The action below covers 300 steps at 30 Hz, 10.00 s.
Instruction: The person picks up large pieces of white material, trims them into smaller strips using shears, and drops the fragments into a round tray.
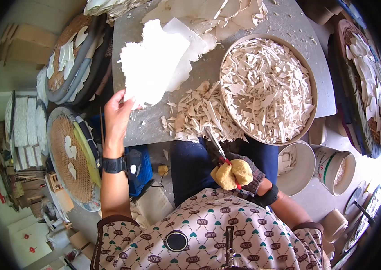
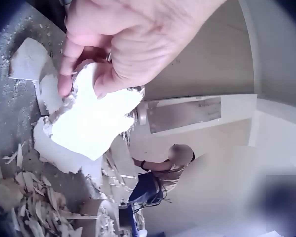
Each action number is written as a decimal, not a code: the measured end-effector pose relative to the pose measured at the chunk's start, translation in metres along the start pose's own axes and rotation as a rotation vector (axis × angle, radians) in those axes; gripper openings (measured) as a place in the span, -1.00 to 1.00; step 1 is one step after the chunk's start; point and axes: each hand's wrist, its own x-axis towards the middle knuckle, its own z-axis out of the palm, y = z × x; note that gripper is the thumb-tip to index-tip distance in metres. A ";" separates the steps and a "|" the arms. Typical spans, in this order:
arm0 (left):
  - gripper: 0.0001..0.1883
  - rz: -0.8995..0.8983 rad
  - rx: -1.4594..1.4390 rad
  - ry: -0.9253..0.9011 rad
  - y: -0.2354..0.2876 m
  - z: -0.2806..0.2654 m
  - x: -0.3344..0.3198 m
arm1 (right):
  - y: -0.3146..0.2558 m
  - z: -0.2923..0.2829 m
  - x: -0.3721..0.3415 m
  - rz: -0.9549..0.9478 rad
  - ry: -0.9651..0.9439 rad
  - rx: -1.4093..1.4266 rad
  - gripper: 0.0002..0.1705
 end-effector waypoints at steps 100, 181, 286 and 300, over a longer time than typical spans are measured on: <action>-0.53 0.119 -0.631 0.204 -0.026 -0.068 0.039 | 0.010 -0.004 -0.030 0.062 -0.022 0.451 -0.79; -0.68 0.088 -0.271 0.633 -0.052 -0.079 -0.200 | 0.017 0.029 -0.024 -0.091 -0.050 -0.744 -0.60; -0.59 0.036 -0.379 0.071 0.055 0.054 -0.081 | -0.055 0.044 0.102 -0.127 -0.412 0.885 -0.61; -0.57 0.019 -0.250 0.088 0.046 0.034 -0.063 | -0.067 0.042 0.115 -0.447 -0.327 -0.164 -0.55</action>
